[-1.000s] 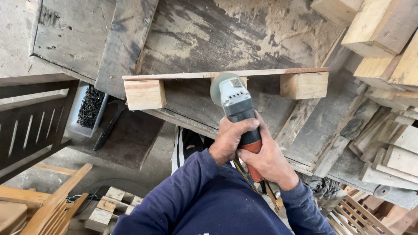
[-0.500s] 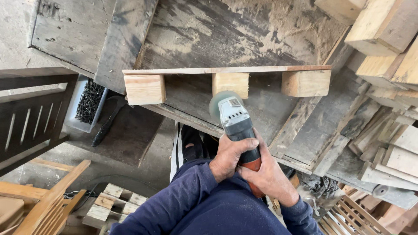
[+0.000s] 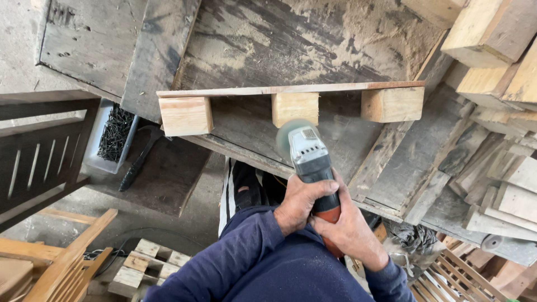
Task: The person uses an angle grinder with a sanding disc to smooth the surfaces of small wooden blocks arranged on a workbench. They reposition the blocks and continue sanding different sides throughout the clip.
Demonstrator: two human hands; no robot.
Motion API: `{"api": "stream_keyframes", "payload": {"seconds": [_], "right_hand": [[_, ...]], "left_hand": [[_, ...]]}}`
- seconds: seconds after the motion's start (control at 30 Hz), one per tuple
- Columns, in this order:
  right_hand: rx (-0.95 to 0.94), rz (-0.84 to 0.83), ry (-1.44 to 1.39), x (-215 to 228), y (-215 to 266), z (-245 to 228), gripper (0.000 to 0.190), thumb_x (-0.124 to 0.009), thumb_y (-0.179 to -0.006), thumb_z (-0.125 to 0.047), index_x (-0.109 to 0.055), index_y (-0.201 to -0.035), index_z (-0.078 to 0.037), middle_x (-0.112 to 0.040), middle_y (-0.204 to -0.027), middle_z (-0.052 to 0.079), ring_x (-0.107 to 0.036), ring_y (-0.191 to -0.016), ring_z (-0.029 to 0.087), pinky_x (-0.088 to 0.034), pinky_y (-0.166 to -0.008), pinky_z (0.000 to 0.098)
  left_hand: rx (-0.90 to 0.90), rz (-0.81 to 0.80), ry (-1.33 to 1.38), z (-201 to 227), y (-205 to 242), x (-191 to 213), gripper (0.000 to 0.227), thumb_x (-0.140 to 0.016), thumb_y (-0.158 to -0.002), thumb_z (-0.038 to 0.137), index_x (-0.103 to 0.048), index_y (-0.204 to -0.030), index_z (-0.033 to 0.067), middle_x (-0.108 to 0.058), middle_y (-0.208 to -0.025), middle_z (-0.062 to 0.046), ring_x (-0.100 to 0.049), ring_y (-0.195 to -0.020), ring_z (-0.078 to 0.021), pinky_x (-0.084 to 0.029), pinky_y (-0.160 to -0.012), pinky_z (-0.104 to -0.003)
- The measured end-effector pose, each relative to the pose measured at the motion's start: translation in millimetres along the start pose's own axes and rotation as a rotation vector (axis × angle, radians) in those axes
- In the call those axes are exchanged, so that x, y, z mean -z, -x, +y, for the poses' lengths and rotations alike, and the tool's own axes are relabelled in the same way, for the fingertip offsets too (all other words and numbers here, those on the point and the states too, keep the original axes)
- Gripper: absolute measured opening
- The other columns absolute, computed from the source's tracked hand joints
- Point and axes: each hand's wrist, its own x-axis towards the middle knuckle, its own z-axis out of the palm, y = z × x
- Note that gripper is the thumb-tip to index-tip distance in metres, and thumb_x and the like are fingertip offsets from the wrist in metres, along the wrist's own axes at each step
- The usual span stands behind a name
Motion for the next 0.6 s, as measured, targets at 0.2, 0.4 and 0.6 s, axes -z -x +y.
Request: {"api": "stream_keyframes", "payload": {"seconds": [0.2,0.4,0.6], "right_hand": [[-0.095,0.04,-0.031,-3,10,11,0.104,-0.077,-0.071,-0.02,-0.023,-0.159,-0.009,-0.064,-0.128,0.02,-0.067,-0.118,0.03,-0.054,-0.099,0.041],[-0.006,0.082,0.004,0,5,17,0.109,-0.078,-0.07,-0.017,-0.018,-0.161,-0.01,-0.062,-0.131,0.016,-0.063,-0.123,0.024,-0.049,-0.103,0.0373],[-0.027,0.112,-0.029,4,10,25,0.107,-0.076,-0.07,-0.016,-0.019,-0.16,-0.009,-0.062,-0.129,0.017,-0.064,-0.119,0.024,-0.051,-0.101,0.0371]], "left_hand": [[-0.074,-0.024,-0.022,-9,10,-2,0.028,-0.077,-0.084,0.011,-0.066,-0.108,-0.0007,-0.068,-0.097,-0.009,-0.065,-0.088,-0.0195,-0.057,-0.082,-0.037],[-0.049,-0.018,-0.052,-7,-4,-4,0.031,-0.078,-0.079,0.009,-0.068,-0.108,0.0038,-0.069,-0.099,-0.006,-0.067,-0.091,-0.0158,-0.057,-0.086,-0.033],[-0.043,-0.095,-0.057,-15,-9,-9,0.027,-0.078,-0.082,0.011,-0.069,-0.106,0.0019,-0.07,-0.096,-0.005,-0.067,-0.088,-0.0157,-0.057,-0.084,-0.033]]}}
